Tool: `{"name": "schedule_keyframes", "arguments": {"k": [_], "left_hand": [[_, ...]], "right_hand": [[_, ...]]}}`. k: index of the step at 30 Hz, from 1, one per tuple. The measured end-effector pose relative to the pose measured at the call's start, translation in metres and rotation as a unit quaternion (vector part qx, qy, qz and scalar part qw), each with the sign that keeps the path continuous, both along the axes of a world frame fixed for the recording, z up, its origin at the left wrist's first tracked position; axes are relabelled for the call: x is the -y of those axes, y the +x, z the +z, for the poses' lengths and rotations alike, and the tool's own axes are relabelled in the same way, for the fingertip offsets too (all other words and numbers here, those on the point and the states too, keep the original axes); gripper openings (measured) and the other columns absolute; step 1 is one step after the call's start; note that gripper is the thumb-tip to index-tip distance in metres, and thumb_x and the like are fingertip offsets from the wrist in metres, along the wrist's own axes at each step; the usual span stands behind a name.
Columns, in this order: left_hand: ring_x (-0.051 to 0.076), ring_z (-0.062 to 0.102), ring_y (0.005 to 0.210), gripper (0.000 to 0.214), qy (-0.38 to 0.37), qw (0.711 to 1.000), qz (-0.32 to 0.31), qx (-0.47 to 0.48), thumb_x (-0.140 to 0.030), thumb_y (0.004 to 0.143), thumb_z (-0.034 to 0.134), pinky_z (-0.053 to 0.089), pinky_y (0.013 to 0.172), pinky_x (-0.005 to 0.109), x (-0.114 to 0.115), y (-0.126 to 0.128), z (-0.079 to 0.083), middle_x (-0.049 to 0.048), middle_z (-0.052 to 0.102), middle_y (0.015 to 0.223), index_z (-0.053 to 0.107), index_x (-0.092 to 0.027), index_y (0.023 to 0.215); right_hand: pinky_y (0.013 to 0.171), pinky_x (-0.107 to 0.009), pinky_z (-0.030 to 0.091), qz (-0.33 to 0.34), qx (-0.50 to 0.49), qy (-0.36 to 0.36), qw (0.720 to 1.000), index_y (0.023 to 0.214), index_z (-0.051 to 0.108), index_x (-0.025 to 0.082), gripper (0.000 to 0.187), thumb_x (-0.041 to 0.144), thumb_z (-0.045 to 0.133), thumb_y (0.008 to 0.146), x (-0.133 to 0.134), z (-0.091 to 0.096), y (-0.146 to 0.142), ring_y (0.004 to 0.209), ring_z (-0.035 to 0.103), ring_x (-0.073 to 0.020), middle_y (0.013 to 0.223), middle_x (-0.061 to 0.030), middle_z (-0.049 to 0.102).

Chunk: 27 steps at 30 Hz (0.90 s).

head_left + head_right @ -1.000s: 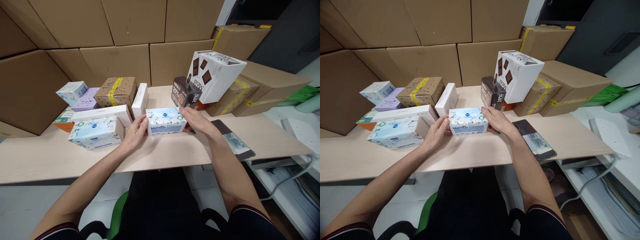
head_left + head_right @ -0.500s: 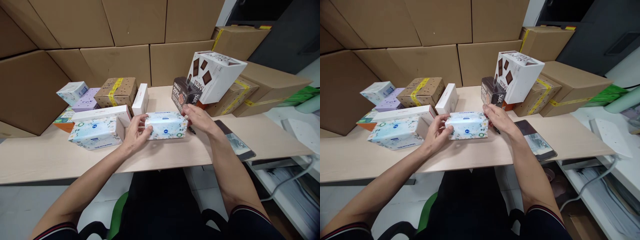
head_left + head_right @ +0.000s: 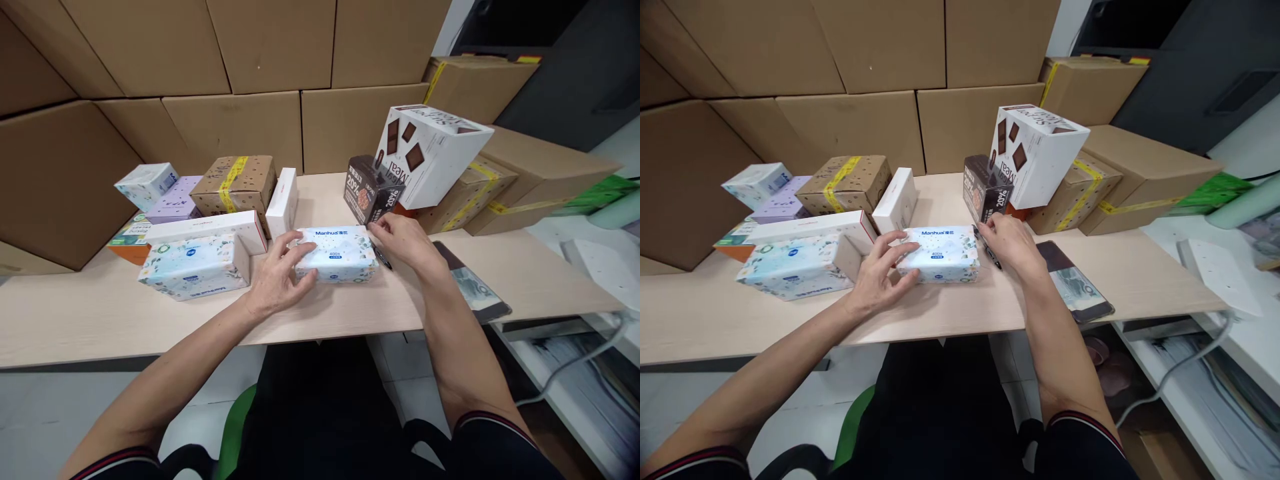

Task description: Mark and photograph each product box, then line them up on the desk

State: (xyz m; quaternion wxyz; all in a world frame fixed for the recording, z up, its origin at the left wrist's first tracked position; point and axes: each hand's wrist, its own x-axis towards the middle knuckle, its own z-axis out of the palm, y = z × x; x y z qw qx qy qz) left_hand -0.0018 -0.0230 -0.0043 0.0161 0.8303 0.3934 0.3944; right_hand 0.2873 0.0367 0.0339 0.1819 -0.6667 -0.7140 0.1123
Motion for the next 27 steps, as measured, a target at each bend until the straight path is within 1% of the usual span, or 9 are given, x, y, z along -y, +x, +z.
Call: {"name": "schedule_keyframes", "arguments": {"k": [3,5,11,14,17,19,21,24,27], "left_hand": [[0.028,0.064,0.129,0.045,0.009,1.0,-0.008,-0.004,-0.036,0.096,0.065,0.06,0.101,0.04,-0.001,0.0,-0.001,0.0158,0.056,0.148,0.062,-0.02,0.138],[0.028,0.065,0.131,0.045,0.018,1.0,-0.008,-0.017,-0.037,0.096,0.065,0.059,0.106,0.041,-0.001,0.001,-0.002,0.0146,0.059,0.148,0.062,-0.022,0.139],[0.029,0.066,0.131,0.041,0.038,0.998,-0.021,-0.038,-0.036,0.098,0.065,0.06,0.107,0.045,-0.003,0.001,-0.005,0.0162,0.062,0.145,0.064,-0.021,0.136],[0.029,0.068,0.128,0.039,0.05,0.998,-0.026,-0.036,-0.035,0.099,0.064,0.061,0.104,0.045,-0.003,0.001,-0.005,0.0176,0.063,0.142,0.064,-0.019,0.135],[0.028,0.07,0.124,0.038,0.06,0.997,-0.027,-0.036,-0.035,0.099,0.064,0.063,0.102,0.043,-0.001,0.002,-0.003,0.0174,0.065,0.138,0.064,-0.019,0.134],[0.027,0.071,0.121,0.038,0.066,0.997,-0.027,-0.039,-0.036,0.099,0.064,0.064,0.099,0.042,0.001,0.003,-0.002,0.017,0.065,0.136,0.064,-0.019,0.133],[0.026,0.071,0.118,0.038,0.067,0.997,-0.022,-0.044,-0.037,0.1,0.064,0.064,0.096,0.041,0.002,0.005,-0.002,0.0164,0.065,0.134,0.064,-0.02,0.134],[0.025,0.072,0.114,0.038,0.071,0.996,-0.011,-0.058,-0.038,0.1,0.063,0.065,0.089,0.037,0.003,0.006,-0.002,0.0158,0.066,0.133,0.064,-0.022,0.135],[0.026,0.072,0.114,0.037,0.089,0.994,-0.012,-0.067,-0.037,0.1,0.063,0.065,0.085,0.035,0.003,0.008,-0.002,0.0173,0.067,0.131,0.065,-0.02,0.132]], "right_hand": [[0.072,-0.032,0.041,0.021,0.066,-0.049,0.996,0.102,0.07,0.017,0.026,0.038,0.058,0.091,-0.001,-0.002,0.0,0.099,0.067,-0.0283,0.104,-0.0143,0.075],[0.072,-0.032,0.042,0.032,0.103,-0.083,0.991,0.1,0.073,0.016,0.023,0.031,0.061,0.088,-0.002,-0.004,-0.004,0.1,0.068,-0.0289,0.106,-0.0158,0.075],[0.065,-0.035,0.04,0.034,0.126,-0.119,0.984,0.08,0.074,0.016,0.018,0.022,0.059,0.086,-0.002,-0.006,-0.014,0.084,0.07,-0.0289,0.086,-0.017,0.075],[0.068,-0.035,0.041,0.018,0.113,-0.075,0.991,0.081,0.071,0.017,0.016,0.024,0.058,0.088,-0.002,-0.004,-0.009,0.089,0.07,-0.0302,0.088,-0.0168,0.076],[0.072,-0.036,0.045,-0.023,0.044,0.024,0.998,0.084,0.066,0.019,0.011,0.027,0.06,0.089,-0.002,0.0,-0.002,0.088,0.07,-0.0298,0.086,-0.0138,0.075],[0.075,-0.038,0.048,-0.052,-0.026,0.099,0.993,0.082,0.061,0.022,0.007,0.026,0.062,0.088,-0.001,0.001,0.0,0.081,0.069,-0.0278,0.077,-0.0094,0.071],[0.074,-0.038,0.05,-0.078,-0.112,0.188,0.973,0.08,0.055,0.025,0.011,0.025,0.065,0.085,0.0,0.002,-0.001,0.072,0.067,-0.0242,0.069,-0.0041,0.066],[0.059,-0.034,0.049,-0.071,-0.306,0.287,0.905,0.082,0.048,0.028,0.018,0.03,0.065,0.084,0.004,0.004,-0.007,0.056,0.062,-0.0188,0.063,0.0021,0.06],[0.043,-0.028,0.04,0.011,-0.511,0.264,0.818,0.083,0.044,0.029,0.021,0.039,0.061,0.088,0.009,0.009,-0.017,0.045,0.057,-0.0156,0.059,0.0046,0.059]]}}
